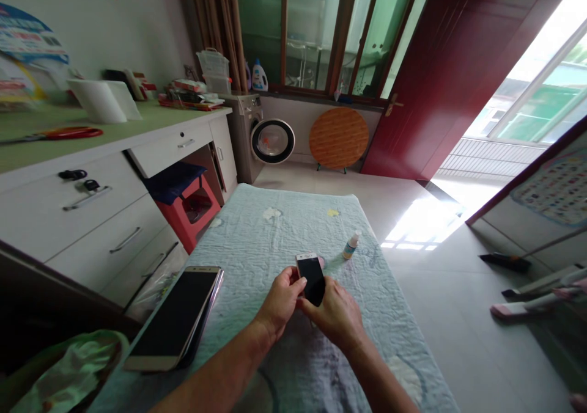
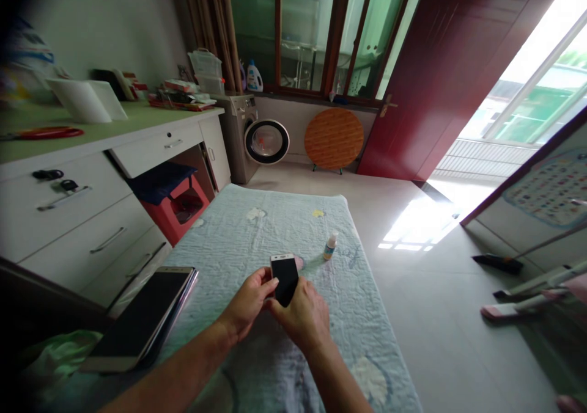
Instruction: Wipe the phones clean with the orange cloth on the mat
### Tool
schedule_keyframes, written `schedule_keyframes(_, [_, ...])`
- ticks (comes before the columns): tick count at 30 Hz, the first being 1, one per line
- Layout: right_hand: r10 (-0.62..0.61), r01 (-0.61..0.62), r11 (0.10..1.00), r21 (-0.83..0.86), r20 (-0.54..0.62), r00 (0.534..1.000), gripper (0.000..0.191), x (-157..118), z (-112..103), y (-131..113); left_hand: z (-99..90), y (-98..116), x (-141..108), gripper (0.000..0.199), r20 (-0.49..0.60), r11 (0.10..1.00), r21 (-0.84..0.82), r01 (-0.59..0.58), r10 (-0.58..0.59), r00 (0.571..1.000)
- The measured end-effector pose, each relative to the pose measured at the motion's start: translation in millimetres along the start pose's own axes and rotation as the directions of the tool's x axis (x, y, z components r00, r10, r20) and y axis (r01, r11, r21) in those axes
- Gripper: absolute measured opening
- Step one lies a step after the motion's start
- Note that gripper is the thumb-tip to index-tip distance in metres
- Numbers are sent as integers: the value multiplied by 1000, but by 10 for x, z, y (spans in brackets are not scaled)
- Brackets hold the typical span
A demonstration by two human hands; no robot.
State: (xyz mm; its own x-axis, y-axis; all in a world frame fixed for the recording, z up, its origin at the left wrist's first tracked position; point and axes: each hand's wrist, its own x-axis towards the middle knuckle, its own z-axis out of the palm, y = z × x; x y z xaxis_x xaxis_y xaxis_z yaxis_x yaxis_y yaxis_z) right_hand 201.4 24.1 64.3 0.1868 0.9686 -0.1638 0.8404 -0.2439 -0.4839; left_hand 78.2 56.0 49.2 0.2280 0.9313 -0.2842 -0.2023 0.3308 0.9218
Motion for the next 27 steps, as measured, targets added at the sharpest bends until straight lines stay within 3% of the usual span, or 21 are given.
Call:
schedule_keyframes(3, [33,-34,999,-21,-26,999,46,-25,-33,59,20,13,-23,30,106,999,-11,52,-50,993])
schedule_keyframes(8, [104,-109,989,-103,-49,993,45,-96,-156,253,-51,-18,-55,43,287,985,90,145,-165,944])
schedule_keyframes(16, [261,-280,915,-289,-103,960,46,-81,-411,682,-223,-78,-129,47,277,967,229,115,-178,944])
schedule_keyframes(27, [347,-372,865,-338,-132,928,55,211,-545,855,-423,109,-326,39,233,953,304,-14,-60,971])
